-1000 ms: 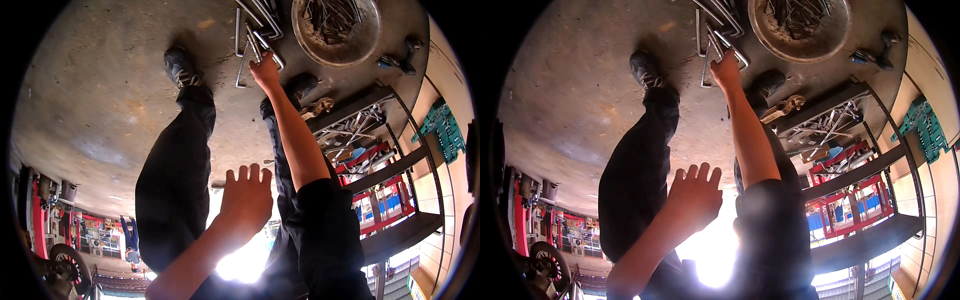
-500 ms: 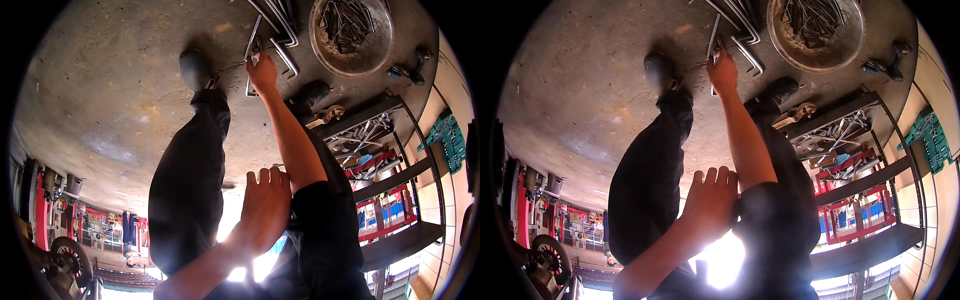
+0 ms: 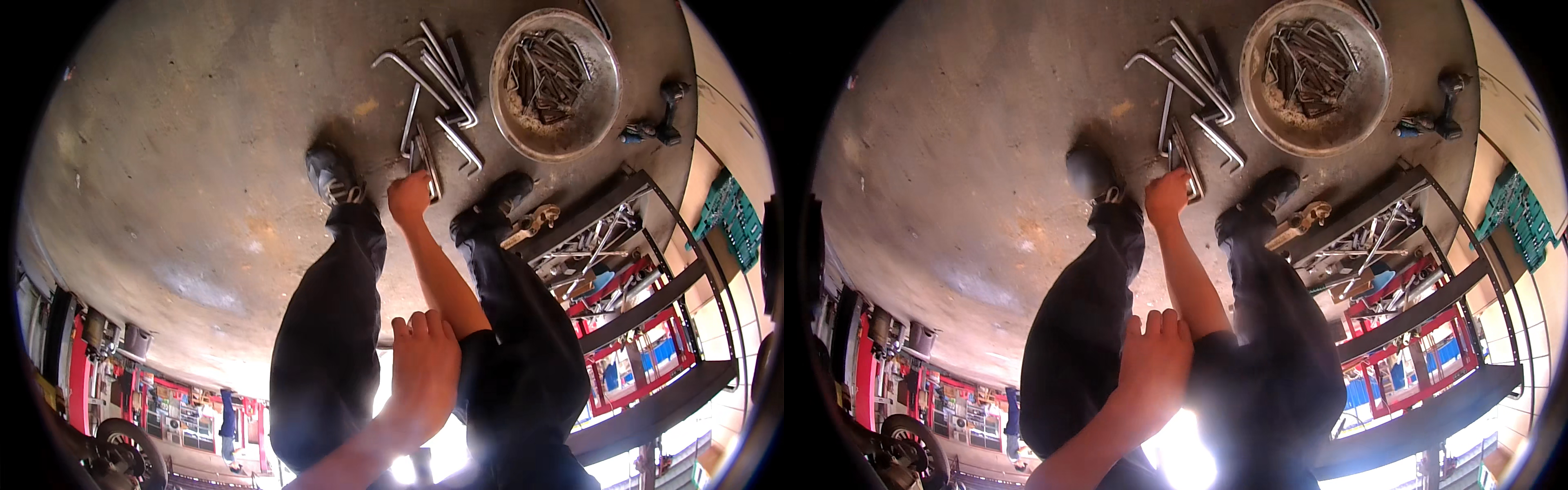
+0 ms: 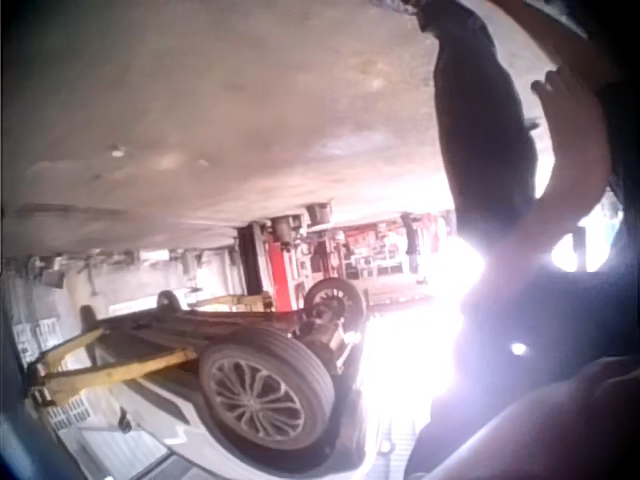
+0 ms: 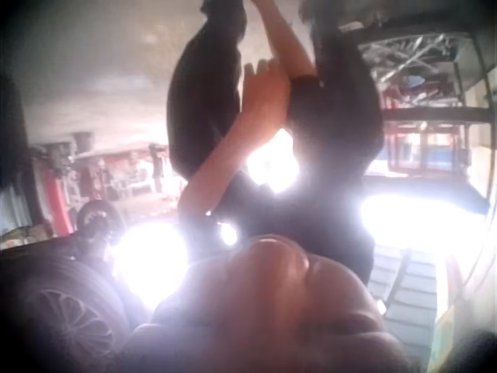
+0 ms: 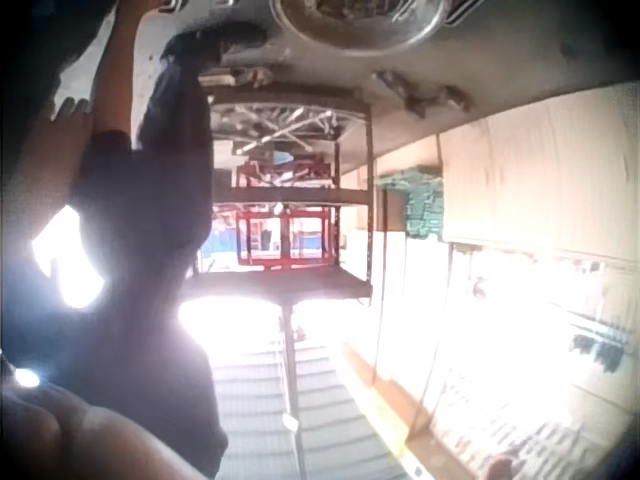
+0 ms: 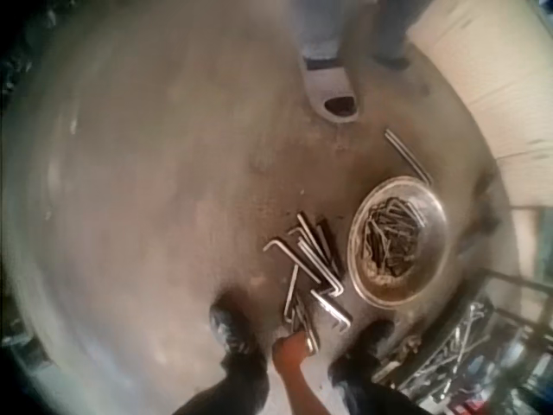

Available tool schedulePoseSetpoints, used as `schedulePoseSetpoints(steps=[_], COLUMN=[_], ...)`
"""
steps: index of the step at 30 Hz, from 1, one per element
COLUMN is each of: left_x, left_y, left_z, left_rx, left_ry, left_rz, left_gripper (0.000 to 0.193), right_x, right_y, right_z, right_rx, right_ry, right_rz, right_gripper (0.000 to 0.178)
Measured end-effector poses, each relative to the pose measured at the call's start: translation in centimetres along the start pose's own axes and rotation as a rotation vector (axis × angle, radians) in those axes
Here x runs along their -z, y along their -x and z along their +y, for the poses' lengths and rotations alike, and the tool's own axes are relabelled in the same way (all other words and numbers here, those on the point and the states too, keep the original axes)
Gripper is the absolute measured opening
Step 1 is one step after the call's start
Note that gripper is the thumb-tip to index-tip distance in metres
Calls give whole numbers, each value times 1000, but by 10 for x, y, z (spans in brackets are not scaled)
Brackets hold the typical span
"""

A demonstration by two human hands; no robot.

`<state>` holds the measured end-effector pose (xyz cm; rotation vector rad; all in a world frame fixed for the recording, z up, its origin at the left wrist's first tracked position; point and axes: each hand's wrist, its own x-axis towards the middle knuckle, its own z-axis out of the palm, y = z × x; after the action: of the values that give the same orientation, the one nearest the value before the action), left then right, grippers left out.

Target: The person picks up hex keys from a metal bowl and the floor, compares them, and places them into slots on a wall-mounted tool rack. The person handles the tools one by one, occasionally inspecting them before placing them on the rack.

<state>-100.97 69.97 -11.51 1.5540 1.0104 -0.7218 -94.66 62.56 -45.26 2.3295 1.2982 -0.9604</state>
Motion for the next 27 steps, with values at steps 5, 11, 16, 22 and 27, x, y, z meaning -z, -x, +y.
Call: schedulePoseSetpoints(steps=[5,11,16,22,27], left_x=[-6,-25,6,-2,-29], left_y=[-1,-11,-34,-49,13], left_z=[1,8,-3,-32,17], left_rx=[-34,-96,-82,-171,-298], left_ry=[45,267,661,554,978], left_rz=[87,237,619,1139,507], left_gripper=[28,19,17,16,26], right_x=[5,41,105,298,428], right_y=[-14,7,49,130,213], right_z=[7,36,49,60,89], right_rx=[-61,158,83,-75,73], right_ry=[-20,-399,-1244,-865,-673], right_rz=[-90,-205,-506,-871,-819], right_gripper=[31,27,19,22,30])
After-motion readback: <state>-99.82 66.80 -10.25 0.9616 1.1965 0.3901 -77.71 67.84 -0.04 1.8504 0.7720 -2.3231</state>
